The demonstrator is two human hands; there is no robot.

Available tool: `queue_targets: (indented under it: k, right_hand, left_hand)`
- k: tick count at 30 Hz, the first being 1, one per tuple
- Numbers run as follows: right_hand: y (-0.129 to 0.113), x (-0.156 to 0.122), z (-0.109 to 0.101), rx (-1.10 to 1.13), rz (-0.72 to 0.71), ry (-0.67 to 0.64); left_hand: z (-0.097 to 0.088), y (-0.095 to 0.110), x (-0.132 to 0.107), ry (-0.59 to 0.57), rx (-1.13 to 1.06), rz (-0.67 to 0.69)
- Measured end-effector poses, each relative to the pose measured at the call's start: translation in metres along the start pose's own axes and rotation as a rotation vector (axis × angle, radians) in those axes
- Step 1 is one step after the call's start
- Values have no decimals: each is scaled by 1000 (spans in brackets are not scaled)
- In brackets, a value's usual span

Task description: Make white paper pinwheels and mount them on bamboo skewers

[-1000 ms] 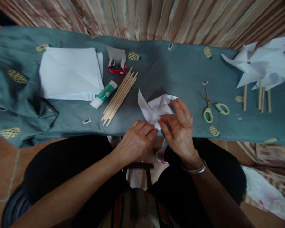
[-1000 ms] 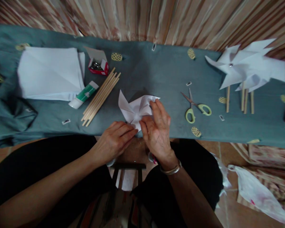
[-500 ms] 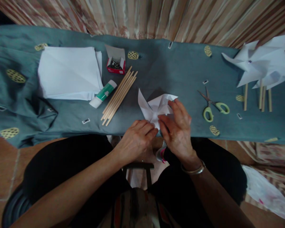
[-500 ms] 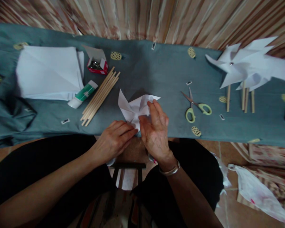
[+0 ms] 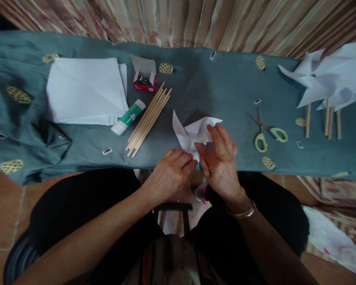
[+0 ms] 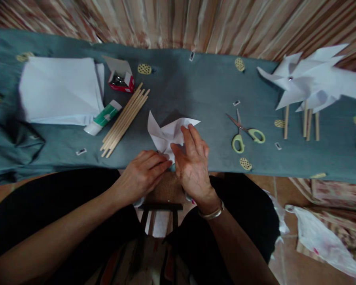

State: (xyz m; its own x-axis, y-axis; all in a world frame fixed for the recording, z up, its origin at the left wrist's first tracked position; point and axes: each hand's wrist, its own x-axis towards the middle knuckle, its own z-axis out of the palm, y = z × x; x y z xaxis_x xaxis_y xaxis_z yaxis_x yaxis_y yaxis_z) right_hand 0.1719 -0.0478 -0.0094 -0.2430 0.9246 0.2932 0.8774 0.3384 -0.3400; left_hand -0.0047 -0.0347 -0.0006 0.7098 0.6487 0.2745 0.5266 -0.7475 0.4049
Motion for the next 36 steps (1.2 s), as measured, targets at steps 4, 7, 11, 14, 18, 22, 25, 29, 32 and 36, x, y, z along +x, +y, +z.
queue_targets:
  k: [4,7,11,14,18,22,25,29,32,36]
  right_hand:
    - [-2,2,-1,-45,-10,-27]
    - [-3,4,-1,-88,-26,-40]
    - [-4,8,0,-112,-41,-66]
    - [-3,9,1,-100,-52,-86]
    - [-4,10,0,-46,-29,-117]
    - [-4,12,-4,-60,-29,-151]
    - [-4,13,-9,-50,-62,-175]
    - [-4,12,-11,-40,-63,-192]
    - [-5,12,-9,-39,-46,-172]
    - [-3,10,-4,-43,-53,-146]
  left_hand:
    - [0,0,1,-27,8,-4]
    - [1,0,0,-21,21,-1]
    - [-4,-4,1,25,-26,-12]
    - [-14,-15,2,118,-95,-78]
    - [-26,-35,4,269,-196,-280]
    - [-30,-46,5,391,-301,-441]
    - [-29,-44,0,491,-391,-498]
    - [-24,-28,-15,472,-400,-512]
    - [-20,-13,-23,370,-318,-443]
    - [-14,4,-18,229,-119,-317]
